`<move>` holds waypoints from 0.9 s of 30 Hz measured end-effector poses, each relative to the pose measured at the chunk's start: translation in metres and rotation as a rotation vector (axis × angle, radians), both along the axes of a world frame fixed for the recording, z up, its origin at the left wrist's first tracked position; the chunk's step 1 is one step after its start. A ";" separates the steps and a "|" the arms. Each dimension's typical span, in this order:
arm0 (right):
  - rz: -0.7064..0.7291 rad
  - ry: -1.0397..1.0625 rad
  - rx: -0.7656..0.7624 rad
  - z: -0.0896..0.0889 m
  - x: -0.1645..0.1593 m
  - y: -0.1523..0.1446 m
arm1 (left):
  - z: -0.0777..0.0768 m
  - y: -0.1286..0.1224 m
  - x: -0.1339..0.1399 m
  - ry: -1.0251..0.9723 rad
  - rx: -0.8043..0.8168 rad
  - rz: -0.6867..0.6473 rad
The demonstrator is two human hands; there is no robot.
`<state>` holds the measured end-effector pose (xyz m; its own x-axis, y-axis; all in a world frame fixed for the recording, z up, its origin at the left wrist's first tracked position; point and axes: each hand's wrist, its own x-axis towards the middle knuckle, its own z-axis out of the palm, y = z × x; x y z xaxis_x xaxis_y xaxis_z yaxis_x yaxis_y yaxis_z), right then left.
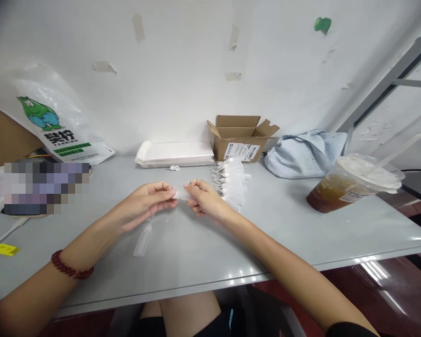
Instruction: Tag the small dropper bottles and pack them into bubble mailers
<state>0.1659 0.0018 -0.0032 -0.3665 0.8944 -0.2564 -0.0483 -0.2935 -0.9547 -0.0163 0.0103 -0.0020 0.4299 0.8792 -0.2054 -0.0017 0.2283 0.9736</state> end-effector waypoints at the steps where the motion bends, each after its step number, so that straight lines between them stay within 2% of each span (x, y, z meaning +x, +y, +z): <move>1: -0.003 -0.006 0.014 0.000 0.000 0.000 | 0.000 0.000 0.000 0.014 -0.040 -0.028; 4: -0.002 -0.022 0.033 0.000 0.000 0.000 | 0.002 -0.002 0.001 0.060 -0.083 -0.115; 6: 0.000 -0.033 0.024 0.000 0.000 -0.001 | 0.002 -0.003 0.000 0.099 -0.025 -0.141; 11: -0.008 -0.070 -0.049 -0.002 0.000 0.000 | -0.003 -0.003 0.000 0.266 0.351 -0.044; 13: -0.010 -0.066 -0.056 -0.002 0.000 0.001 | -0.006 -0.002 0.000 0.287 0.439 -0.034; 21: -0.017 -0.050 -0.032 -0.004 0.001 0.001 | -0.007 -0.002 0.002 0.364 0.377 -0.095; 23: -0.018 -0.048 -0.035 -0.004 0.002 0.001 | -0.007 -0.004 0.003 0.369 0.418 -0.101; 27: -0.027 -0.037 -0.050 -0.004 0.003 0.001 | -0.007 -0.005 0.005 0.311 0.545 -0.025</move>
